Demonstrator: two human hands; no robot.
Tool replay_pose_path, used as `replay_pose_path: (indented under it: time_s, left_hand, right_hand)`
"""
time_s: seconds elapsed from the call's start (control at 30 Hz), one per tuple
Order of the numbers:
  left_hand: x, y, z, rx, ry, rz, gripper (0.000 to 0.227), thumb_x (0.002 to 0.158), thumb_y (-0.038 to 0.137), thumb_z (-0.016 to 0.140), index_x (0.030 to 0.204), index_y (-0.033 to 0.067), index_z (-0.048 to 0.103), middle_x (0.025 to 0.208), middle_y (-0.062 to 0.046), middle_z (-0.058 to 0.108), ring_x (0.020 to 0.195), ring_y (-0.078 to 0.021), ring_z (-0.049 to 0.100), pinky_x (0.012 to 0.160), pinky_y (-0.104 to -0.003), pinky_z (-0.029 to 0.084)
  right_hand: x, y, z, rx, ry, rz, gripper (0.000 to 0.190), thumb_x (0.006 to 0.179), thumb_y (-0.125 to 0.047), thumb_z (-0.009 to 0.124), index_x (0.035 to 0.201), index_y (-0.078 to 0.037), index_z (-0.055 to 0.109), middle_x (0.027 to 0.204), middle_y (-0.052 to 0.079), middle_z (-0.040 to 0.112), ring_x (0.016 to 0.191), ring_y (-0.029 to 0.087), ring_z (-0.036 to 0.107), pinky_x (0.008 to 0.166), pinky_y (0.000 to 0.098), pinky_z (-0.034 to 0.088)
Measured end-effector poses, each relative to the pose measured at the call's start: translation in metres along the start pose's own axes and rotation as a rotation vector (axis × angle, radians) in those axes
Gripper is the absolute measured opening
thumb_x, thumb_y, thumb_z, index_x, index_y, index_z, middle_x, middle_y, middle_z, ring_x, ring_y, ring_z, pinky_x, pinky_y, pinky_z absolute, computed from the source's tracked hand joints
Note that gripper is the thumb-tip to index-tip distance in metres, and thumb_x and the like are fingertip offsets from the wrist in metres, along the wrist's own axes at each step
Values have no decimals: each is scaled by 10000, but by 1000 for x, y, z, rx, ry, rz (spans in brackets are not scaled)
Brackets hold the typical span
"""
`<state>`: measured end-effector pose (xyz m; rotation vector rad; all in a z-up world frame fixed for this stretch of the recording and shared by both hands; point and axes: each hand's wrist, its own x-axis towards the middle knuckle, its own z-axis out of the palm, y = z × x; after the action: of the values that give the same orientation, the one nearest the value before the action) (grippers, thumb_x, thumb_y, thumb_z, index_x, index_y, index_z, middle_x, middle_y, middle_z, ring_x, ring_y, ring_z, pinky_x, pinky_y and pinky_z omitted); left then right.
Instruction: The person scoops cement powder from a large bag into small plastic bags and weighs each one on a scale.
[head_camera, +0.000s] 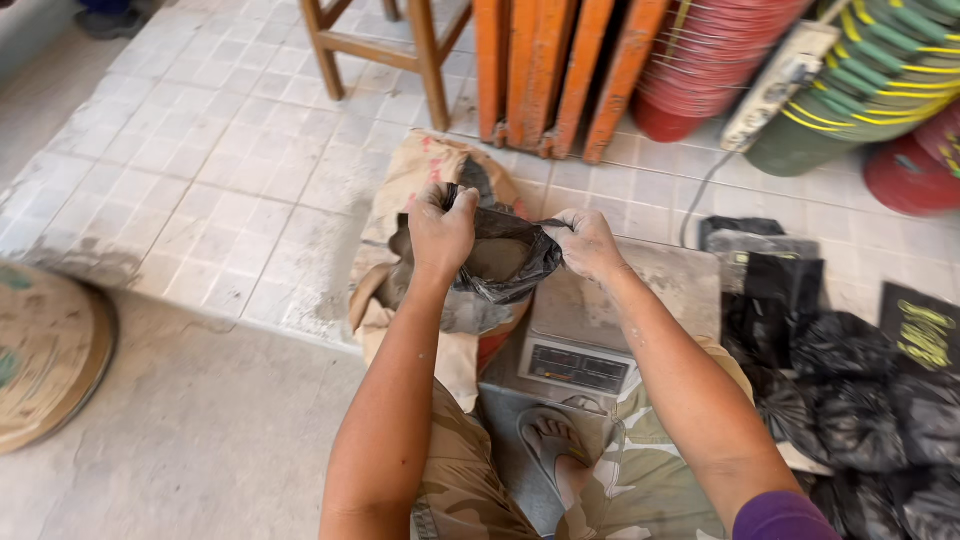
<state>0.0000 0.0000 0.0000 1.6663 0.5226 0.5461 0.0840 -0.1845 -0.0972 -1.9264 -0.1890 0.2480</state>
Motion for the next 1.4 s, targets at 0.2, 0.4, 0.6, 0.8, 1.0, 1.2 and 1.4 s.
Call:
replay_pose_path:
  time_s: [0.2,0.4,0.6,0.8,1.0,1.2,1.4]
  left_hand:
    - [-18,-1,82,-54,-239,-72,162,746,187,578,679,46,535,556,-129,501,583,-208,557,506,-382,431]
    - [-56,-9,143,-125,-476,-324,295,781,147,578,957,-83,517,667,-119,539,587,-185,574,461,-324,470]
    - [-53,-25,177,-73,-611,-405,499,844,163,527,1206,-149,384,818,-186,576,737,-217,618,565,-367,563]
    - [-66,-33,191,36,-515,-367,396,715,183,665,966,-113,585,720,-177,598,662,-201,629,539,-312,546]
    - [-64,-67,205,163,-639,-386,466,761,245,646,1068,-99,573,892,-213,630,903,-272,633,760,-394,509]
    - [-75,-18,183,345,-809,-413,522,749,331,677,1085,-58,589,995,-201,632,1018,-310,591,918,-437,425]
    - [-82,10,167,432,-928,-357,542,815,351,602,1136,-76,511,1331,-268,353,1266,-434,301,1023,-589,306]
  right_hand:
    - [-13,42,-89,-81,211,17,99,766,-138,584,761,-88,670,524,21,498,508,98,479,462,227,393]
    - [-45,24,-147,-512,283,307,298,775,-305,504,1006,-203,662,904,120,651,902,336,613,756,425,486]
    - [-8,132,-181,-500,332,289,280,775,-246,516,976,-113,658,879,190,647,932,360,605,763,445,501]
    - [-99,-46,-173,-490,211,324,549,768,-439,602,1103,-5,572,1040,221,619,1057,381,547,893,472,437]
    - [-107,-53,-165,-660,63,438,874,656,-458,705,1302,29,373,1272,234,376,1174,392,440,940,514,412]
    - [-67,42,-155,-798,-53,570,918,725,-309,631,1422,-34,100,1203,321,458,1092,480,479,791,615,429]
    - [-85,2,-153,-805,111,409,862,711,-272,651,1369,30,184,1189,224,355,1172,403,415,911,499,421]
